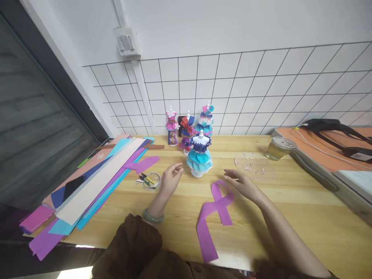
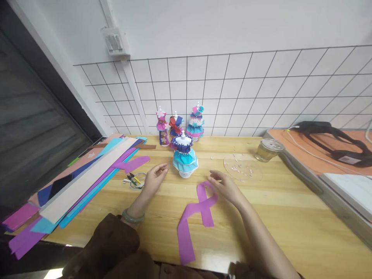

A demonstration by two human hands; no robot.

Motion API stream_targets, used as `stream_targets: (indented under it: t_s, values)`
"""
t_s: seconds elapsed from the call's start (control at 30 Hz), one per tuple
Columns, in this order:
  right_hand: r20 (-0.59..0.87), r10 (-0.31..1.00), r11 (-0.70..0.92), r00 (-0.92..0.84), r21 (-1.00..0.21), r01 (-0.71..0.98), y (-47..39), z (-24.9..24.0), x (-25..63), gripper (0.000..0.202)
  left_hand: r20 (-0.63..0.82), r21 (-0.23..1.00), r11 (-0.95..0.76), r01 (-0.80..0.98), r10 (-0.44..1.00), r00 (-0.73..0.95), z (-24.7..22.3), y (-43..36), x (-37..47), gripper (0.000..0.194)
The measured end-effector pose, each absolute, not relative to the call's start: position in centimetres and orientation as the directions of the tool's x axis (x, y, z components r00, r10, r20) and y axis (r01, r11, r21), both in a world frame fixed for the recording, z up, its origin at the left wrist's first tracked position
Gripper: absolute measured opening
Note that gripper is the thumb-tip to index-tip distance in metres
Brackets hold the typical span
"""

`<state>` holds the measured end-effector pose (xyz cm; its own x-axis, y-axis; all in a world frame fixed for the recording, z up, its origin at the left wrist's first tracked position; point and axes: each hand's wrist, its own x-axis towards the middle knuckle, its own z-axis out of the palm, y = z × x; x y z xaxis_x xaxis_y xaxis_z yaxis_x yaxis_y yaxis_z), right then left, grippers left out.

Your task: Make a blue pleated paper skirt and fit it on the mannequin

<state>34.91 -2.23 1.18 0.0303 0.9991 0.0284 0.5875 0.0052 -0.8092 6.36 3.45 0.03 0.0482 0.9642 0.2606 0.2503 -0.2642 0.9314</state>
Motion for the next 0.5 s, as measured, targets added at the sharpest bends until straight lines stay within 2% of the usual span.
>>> stream_targets:
  t_s: [0.1, 0.2, 0.33, 0.43, 0.5]
  values:
    - [-0.046, 0.998, -0.058, 0.035, -0.776, 0.628, -3.5, -0.2, 35.1, 0.046, 0.208, 0.937, -0.224, 0.268, 0.974, 0.085, -0.7, 2.3, 6.4, 0.033]
    - [-0.048, 0.997, -0.073, 0.058, -0.793, 0.605, -4.3, -0.8, 34.7, 0.041, 0.154, 0.940, -0.197, 0.280, 0.974, 0.169, -1.0, 0.6, 6.8, 0.031]
    - [-0.001, 0.988, -0.079, 0.155, -0.863, 0.499, -4.8, -0.8, 33.8, 0.022, 0.100, 0.933, -0.189, 0.305, 0.954, 0.284, -1.1, -2.2, 7.7, 0.028]
    - [0.006, 0.978, -0.079, 0.209, -0.915, 0.395, -5.3, -0.8, 32.7, 0.023, 0.110, 0.906, -0.258, 0.337, 0.909, 0.401, -1.0, -3.9, 8.7, 0.030]
    - [0.000, 0.972, -0.074, 0.236, -0.950, 0.302, -5.6, -0.7, 32.0, 0.026, 0.122, 0.894, -0.284, 0.346, 0.899, 0.422, -1.1, -4.6, 9.4, 0.039]
